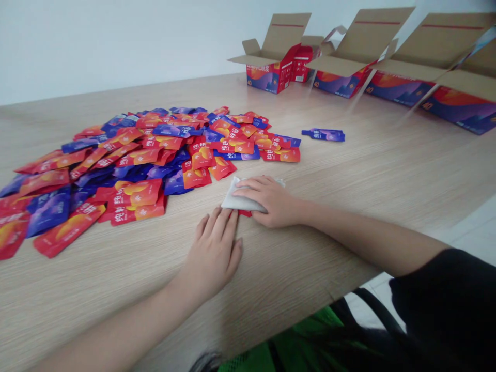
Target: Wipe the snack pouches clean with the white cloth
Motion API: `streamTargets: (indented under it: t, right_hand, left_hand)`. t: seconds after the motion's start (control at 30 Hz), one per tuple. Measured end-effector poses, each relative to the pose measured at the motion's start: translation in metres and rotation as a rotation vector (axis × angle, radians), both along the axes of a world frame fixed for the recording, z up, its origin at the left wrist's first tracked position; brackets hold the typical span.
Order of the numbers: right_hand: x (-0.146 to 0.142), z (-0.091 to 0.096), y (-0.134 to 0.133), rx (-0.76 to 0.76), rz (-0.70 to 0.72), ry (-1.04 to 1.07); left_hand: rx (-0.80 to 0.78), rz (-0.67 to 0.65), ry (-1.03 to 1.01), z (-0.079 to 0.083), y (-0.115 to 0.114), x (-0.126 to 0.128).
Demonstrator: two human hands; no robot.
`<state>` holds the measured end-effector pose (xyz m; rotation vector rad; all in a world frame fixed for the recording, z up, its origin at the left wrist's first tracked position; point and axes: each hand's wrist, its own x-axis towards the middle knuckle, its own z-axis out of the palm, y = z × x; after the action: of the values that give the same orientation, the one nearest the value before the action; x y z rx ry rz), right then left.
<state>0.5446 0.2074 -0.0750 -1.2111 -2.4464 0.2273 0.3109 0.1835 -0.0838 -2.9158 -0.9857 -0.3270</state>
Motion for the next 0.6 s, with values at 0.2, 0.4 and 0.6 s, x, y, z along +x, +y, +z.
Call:
streamTargets:
  t: [0.2, 0.4, 0.6]
  right_hand:
    - [-0.011, 0.001, -0.008, 0.045, -0.024, -0.072]
    - [-0.025, -0.001, -0.017, 0.062, -0.276, -0.125]
    - [-0.011, -0.002, -0.011, 0.01, -0.454, -0.183]
  left_hand:
    - [0.009, -0.003, 0.065, -0.001, 0.002, -0.002]
    - [-0.003, -0.002, 0.125, 0.005, 0.0, -0.001]
    - [0.035, -0.015, 0.099, 0.003, -0.003, 0.0]
